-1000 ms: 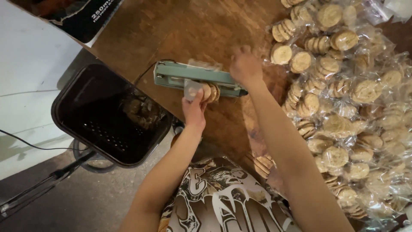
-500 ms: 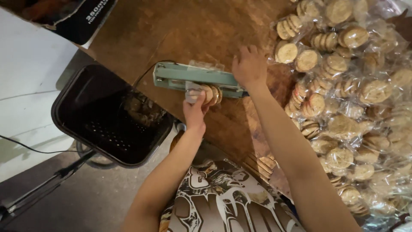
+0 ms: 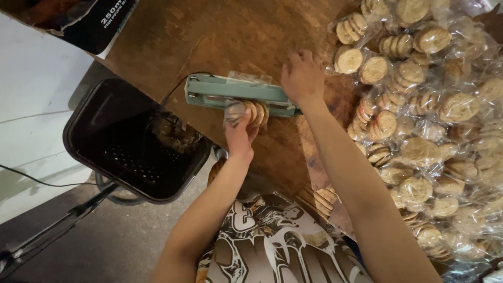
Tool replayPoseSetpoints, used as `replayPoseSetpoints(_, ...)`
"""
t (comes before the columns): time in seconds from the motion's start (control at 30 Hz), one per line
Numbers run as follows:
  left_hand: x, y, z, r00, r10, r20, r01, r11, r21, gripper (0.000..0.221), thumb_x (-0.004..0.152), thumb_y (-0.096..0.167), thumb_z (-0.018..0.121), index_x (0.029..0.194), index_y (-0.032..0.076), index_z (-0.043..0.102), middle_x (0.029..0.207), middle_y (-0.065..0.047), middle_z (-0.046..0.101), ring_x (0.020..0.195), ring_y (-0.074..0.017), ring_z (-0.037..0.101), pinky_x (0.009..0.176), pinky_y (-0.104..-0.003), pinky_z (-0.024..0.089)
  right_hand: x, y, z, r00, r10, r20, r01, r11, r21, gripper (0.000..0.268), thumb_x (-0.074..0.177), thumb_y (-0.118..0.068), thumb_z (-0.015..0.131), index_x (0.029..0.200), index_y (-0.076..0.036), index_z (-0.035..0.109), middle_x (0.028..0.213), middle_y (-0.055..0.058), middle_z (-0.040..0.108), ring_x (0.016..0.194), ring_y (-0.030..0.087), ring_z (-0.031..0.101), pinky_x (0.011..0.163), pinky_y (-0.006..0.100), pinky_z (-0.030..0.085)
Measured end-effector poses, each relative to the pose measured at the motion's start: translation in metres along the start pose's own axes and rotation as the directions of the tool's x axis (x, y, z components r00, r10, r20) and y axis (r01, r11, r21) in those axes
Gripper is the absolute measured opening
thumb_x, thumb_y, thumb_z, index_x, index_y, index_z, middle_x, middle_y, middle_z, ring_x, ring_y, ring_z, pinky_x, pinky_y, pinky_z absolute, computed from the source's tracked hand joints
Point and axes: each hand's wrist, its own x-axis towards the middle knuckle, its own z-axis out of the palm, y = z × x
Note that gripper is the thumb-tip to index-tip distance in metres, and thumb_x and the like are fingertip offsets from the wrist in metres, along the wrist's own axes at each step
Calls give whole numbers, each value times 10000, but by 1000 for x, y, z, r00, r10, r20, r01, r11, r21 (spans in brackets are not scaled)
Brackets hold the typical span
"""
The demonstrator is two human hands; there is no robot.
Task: The person places cookies into plastic bags and seals the bags using a heat sealer on the table.
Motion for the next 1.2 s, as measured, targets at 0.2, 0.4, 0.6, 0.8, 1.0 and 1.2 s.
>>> replayPoseSetpoints(0.2,0,-5,2,999,-12,46,14,999,-40,401,929,207,736,1279,177,541,1198,6,625,1010,-143,652,732,-317,601,-2,6,-1,1000,-20,21,17,993,116,378,947,-287,706,1269,-93,674,1302,196,606,1188,437,548,980,535,467)
replayPoseSetpoints(0.4,-16,-13,1,991,-112,78,107,992,66,476,895,184,697,1329,222,505,1187,0,627,954,-152,642,726,-324,563,19,127,6,946,146,-288,12,875,484,400,942,-261,779,1282,-88,659,1178,162,686,1067,377,655,892,497,542)
replayPoseSetpoints(0.6,-54,-23,-46,915,-153,372,131,988,85,432,917,162,714,1319,104,565,1232,-11,678,1089,-173,677,866,-369,590,10,268,-18,987,36,-159,-101,901,-423,530,921,-393,684,1333,-63,639,1206,212,670,1182,456,589,1063,611,361)
replayPoseSetpoints(0.8,-61,0,-90,859,-25,511,14,1000,25,357,952,114,713,1284,30,614,1186,-79,695,1079,-231,702,946,-415,599,-26,214,-18,953,182,244,-28,852,-523,623,934,-541,588,1373,-99,601,1367,238,593,1313,444,523,1244,624,137)
replayPoseSetpoints(1.0,-29,15,-175,892,105,440,-95,994,-44,354,933,187,685,1270,101,619,1144,-65,707,1014,-226,703,811,-385,569,-100,148,9,971,-131,199,203,893,-403,678,895,-570,731,1313,-45,642,1397,237,575,1261,447,536,1078,558,386)
replayPoseSetpoints(1.2,22,27,-254,975,2,-223,-37,987,-154,400,1009,413,599,1301,140,576,1250,-55,657,984,-212,691,835,-321,559,-133,121,-21,994,19,-112,-6,994,109,476,962,-404,766,1271,-58,659,1299,215,626,1228,426,569,1030,530,445)
